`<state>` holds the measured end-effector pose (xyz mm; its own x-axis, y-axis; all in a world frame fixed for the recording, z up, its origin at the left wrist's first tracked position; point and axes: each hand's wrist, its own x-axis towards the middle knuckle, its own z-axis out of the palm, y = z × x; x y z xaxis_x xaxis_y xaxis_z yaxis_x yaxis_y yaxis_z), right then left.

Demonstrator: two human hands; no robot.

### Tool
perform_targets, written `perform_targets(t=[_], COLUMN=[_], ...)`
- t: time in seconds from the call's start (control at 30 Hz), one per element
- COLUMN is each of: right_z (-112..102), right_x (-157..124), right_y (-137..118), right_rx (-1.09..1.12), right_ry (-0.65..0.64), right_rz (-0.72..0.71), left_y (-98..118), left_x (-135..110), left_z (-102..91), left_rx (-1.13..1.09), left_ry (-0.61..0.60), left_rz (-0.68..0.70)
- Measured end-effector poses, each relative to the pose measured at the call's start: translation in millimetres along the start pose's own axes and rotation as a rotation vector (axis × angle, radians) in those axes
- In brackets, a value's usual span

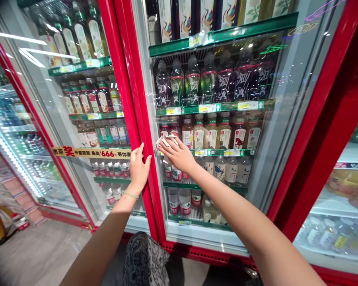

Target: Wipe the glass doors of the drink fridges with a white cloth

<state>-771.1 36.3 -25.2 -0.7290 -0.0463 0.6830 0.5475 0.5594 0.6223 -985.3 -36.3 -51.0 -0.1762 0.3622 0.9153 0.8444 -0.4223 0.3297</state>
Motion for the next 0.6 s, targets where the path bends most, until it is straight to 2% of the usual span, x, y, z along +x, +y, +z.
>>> perform_targets(t=[0.03, 0.13, 0.17, 0.3, 0.33, 0.43, 0.47, 0.5, 0.6], right_z=[1, 1, 1, -2, -3, -6, -8, -10, -14], right_x=[-1, -8, -12, -32, -39, -65, -74, -82, -104], right_y=[-2, -7, -7, -11, -12, -11, -10, -9, -9], right_rx=[0.003, 0.049, 0.052, -0.031, -0.027, 0.053, 0.062, 0.043, -0.089], right_ry=[-0.003, -0.047, -0.056, -0.028, -0.031, -0.094, -0.109, -0.11, -0.068], right_rz=[-0.013, -0.191, -0.198, 0.098, 0.088, -0.117, -0.128, -0.076, 0.234], left_y=[-1, -3, -4, -3, -2, 1, 2, 3, 7], left_x=[0, -1, -2, -7, -9, -11, -11, -12, -12], left_z=[-0.7, -2.2, -2.1, 1.1, 2.0, 3.8, 4.3, 4.9, 7.4], left_rx=[0.01, 0.05, 0.064, 0.12, 0.133, 0.159, 0.164, 0.17, 0.194], left_ry=[-0.003, -0.028, -0.035, -0.041, -0.044, -0.051, -0.052, -0.049, -0.021], left_rz=[0.015, 0.087, 0.101, 0.088, 0.077, 0.063, 0.064, 0.061, 0.015])
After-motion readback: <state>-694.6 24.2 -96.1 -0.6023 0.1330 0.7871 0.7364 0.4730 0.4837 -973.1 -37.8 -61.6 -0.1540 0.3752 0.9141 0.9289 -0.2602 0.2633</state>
